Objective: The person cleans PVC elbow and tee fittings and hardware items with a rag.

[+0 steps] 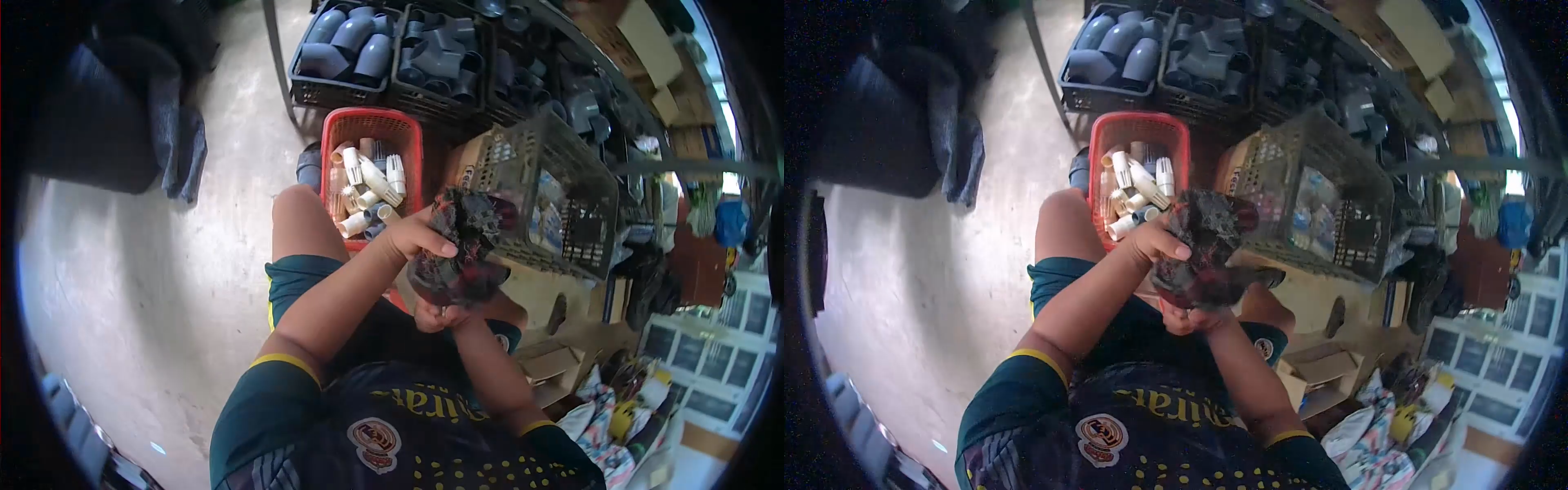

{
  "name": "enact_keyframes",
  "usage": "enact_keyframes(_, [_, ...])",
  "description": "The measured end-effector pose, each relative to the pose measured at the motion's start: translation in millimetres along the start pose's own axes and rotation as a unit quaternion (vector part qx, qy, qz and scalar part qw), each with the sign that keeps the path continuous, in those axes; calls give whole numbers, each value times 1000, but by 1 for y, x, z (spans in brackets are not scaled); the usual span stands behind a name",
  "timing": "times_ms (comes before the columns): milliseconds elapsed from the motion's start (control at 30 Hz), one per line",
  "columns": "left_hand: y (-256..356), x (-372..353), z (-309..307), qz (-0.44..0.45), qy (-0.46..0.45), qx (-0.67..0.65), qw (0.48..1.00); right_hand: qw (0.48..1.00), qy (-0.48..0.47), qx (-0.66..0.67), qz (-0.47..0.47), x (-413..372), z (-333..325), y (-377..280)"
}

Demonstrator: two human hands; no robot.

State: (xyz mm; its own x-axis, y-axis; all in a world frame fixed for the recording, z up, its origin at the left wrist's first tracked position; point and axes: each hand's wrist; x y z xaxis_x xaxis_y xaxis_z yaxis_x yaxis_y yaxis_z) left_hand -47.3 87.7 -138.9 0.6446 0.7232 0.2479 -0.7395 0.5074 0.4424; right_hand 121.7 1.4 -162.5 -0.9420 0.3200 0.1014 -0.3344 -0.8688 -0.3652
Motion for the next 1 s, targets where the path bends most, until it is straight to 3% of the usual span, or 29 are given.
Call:
enact_keyframes(67, [32,-6,5,53,94,62,992,998,-23,-27,43,15,-13,-14])
enact_keyframes(133, [76,-10,-1,124,171,20,977,947,214,-196,136,6,-45,-17])
enact_keyframes(200, [95,-23,-52,208,243,-54,946,897,352,-162,214,4,-82,-24])
enact_keyframes(267, [95,-42,-131,373,201,-113,899,758,571,-194,249,-11,-148,0])
enact_keyframes(300, [97,-50,-148,400,106,-77,907,743,585,-195,260,-19,-173,8])
enact_keyframes(367, [99,-63,-144,412,77,-110,901,712,612,-198,281,-30,-208,14])
enact_keyframes(467, [99,-65,-142,408,206,-132,880,730,595,-209,263,-8,-218,14])
enact_keyframes(500, [101,-62,-145,419,174,-174,874,735,581,-236,256,0,-224,16])
enact_keyframes(667, [102,-53,-137,421,205,-137,873,732,523,-391,191,46,-230,39])
enact_keyframes(767, [102,-50,-140,410,227,-96,878,795,498,-307,159,65,-232,44])
enact_keyframes(867, [99,-52,-139,393,198,-64,896,809,458,-330,162,57,-231,44])
enact_keyframes(967, [99,-43,-127,399,215,-127,882,717,399,-511,258,25,-233,42])
enact_keyframes(1000, [98,-39,-122,402,234,-160,871,718,388,-519,254,17,-223,37])
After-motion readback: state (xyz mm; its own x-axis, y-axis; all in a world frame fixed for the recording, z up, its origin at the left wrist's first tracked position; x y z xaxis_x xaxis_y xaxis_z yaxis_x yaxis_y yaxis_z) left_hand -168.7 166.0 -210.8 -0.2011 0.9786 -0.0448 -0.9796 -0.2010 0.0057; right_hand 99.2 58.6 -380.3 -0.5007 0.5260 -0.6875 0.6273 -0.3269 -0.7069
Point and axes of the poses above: each hand's wrist, its own x-axis towards the middle knuckle, its own z-axis out of the palm, y = z × x, and after that the axes turned 10 degrees about -y, right-handed
